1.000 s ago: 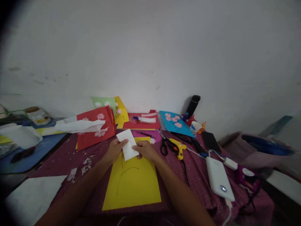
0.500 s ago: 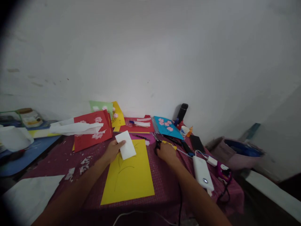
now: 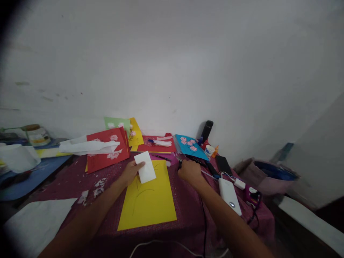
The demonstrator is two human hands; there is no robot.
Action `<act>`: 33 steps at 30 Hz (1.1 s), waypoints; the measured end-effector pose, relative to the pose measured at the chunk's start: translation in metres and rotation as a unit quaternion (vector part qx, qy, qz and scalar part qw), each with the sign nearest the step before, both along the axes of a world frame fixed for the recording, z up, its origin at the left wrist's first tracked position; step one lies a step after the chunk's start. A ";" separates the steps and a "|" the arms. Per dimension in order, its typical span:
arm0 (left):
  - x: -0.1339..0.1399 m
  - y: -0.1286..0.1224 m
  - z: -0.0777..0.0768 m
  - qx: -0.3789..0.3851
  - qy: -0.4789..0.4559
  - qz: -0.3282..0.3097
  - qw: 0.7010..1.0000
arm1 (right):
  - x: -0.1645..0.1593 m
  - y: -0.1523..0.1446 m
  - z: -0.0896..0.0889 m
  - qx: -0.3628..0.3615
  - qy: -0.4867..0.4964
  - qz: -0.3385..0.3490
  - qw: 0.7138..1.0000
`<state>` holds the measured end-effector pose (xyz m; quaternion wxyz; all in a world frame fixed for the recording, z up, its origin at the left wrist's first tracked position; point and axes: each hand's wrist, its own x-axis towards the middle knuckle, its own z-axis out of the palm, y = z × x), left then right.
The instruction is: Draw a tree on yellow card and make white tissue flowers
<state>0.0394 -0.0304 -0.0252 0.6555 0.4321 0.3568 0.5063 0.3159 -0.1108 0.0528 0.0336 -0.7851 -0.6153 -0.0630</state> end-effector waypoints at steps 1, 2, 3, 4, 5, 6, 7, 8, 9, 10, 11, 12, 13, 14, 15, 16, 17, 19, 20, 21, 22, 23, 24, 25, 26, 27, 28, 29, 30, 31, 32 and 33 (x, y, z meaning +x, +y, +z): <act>0.000 -0.001 0.001 -0.005 -0.008 0.004 1.000 | 0.005 -0.006 0.003 -0.005 0.040 -0.005 0.999; 0.000 -0.002 0.002 -0.011 -0.018 0.007 1.000 | 0.010 -0.012 0.006 -0.008 0.098 -0.010 0.995; -0.001 -0.003 0.003 -0.018 -0.031 0.008 0.999 | 0.016 -0.020 0.007 -0.008 0.176 -0.007 0.984; -0.002 -0.003 0.004 -0.023 -0.047 0.006 0.999 | 0.021 -0.028 0.005 0.002 0.279 0.004 0.960; -0.003 -0.004 0.006 -0.027 -0.067 0.004 0.997 | 0.024 -0.037 0.002 0.023 0.395 0.022 0.918; -0.004 -0.004 0.007 -0.030 -0.089 0.000 0.996 | 0.025 -0.045 -0.002 0.052 0.503 0.056 0.861; -0.005 -0.004 0.009 -0.035 -0.112 -0.002 0.993 | 0.024 -0.054 -0.008 0.079 0.591 0.080 0.799; -0.007 -0.005 0.011 -0.041 -0.133 -0.004 0.990 | 0.019 -0.062 -0.015 0.089 0.654 0.094 0.745; -0.008 -0.004 0.013 -0.049 -0.153 -0.005 0.987 | 0.011 -0.069 -0.022 0.099 0.694 0.102 0.706; -0.009 -0.004 0.015 -0.060 -0.170 -0.006 0.984 | 0.001 -0.076 -0.029 0.094 0.723 0.112 0.676; -0.011 -0.004 0.017 -0.074 -0.184 -0.009 0.980 | -0.012 -0.081 -0.034 0.095 0.750 0.118 0.644; -0.012 -0.004 0.019 -0.088 -0.195 -0.012 0.977 | -0.026 -0.086 -0.037 0.083 0.775 0.127 0.614; -0.013 -0.004 0.022 -0.103 -0.204 -0.014 0.973 | -0.040 -0.091 -0.040 0.082 0.797 0.136 0.583; -0.014 -0.004 0.024 -0.117 -0.210 -0.018 0.971 | -0.053 -0.095 -0.041 0.074 0.815 0.149 0.556; -0.014 -0.004 0.026 -0.128 -0.214 -0.020 0.968 | -0.066 -0.100 -0.042 0.063 0.831 0.159 0.530; -0.015 -0.005 0.028 -0.136 -0.218 -0.020 0.966 | -0.077 -0.105 -0.043 0.051 0.841 0.171 0.510; -0.016 -0.005 0.030 -0.140 -0.222 -0.021 0.965 | -0.087 -0.111 -0.044 0.039 0.850 0.180 0.493; -0.017 -0.005 0.031 -0.146 -0.227 -0.023 0.963 | -0.100 -0.122 -0.049 0.016 0.872 0.182 0.454; -0.018 -0.005 0.031 -0.150 -0.230 -0.026 0.961 | -0.105 -0.128 -0.052 0.007 0.883 0.177 0.434; -0.018 -0.004 0.031 -0.154 -0.232 -0.031 0.960 | -0.109 -0.132 -0.055 -0.001 0.895 0.173 0.412; -0.019 -0.004 0.031 -0.160 -0.234 -0.038 0.958 | -0.113 -0.136 -0.058 -0.011 0.906 0.169 0.388; -0.019 -0.004 0.030 -0.166 -0.235 -0.045 0.957 | -0.116 -0.138 -0.061 -0.019 0.915 0.168 0.366; -0.020 -0.004 0.031 -0.171 -0.237 -0.049 0.955 | -0.119 -0.140 -0.063 -0.027 0.923 0.169 0.346; -0.020 -0.005 0.031 -0.176 -0.237 -0.051 0.954 | -0.121 -0.140 -0.064 -0.033 0.928 0.171 0.330; -0.021 -0.005 0.033 -0.180 -0.237 -0.052 0.953 | -0.124 -0.140 -0.064 -0.037 0.931 0.174 0.319; -0.021 -0.006 0.034 -0.183 -0.236 -0.052 0.953 | -0.127 -0.139 -0.063 -0.039 0.933 0.176 0.312; -0.021 -0.006 0.035 -0.183 -0.236 -0.050 0.953 | -0.129 -0.139 -0.062 -0.042 0.934 0.179 0.306; -0.021 -0.007 0.037 -0.184 -0.237 -0.048 0.953 | -0.131 -0.138 -0.061 -0.042 0.935 0.184 0.300; -0.021 -0.008 0.038 -0.186 -0.237 -0.045 0.952 | -0.133 -0.137 -0.059 -0.042 0.936 0.190 0.294; -0.020 -0.008 0.039 -0.189 -0.238 -0.041 0.952 | -0.135 -0.136 -0.058 -0.040 0.936 0.195 0.289; -0.020 -0.008 0.040 -0.192 -0.237 -0.037 0.951 | -0.136 -0.136 -0.057 -0.036 0.936 0.199 0.288; -0.020 -0.009 0.040 -0.198 -0.237 -0.035 0.951 | -0.137 -0.135 -0.056 -0.031 0.936 0.203 0.287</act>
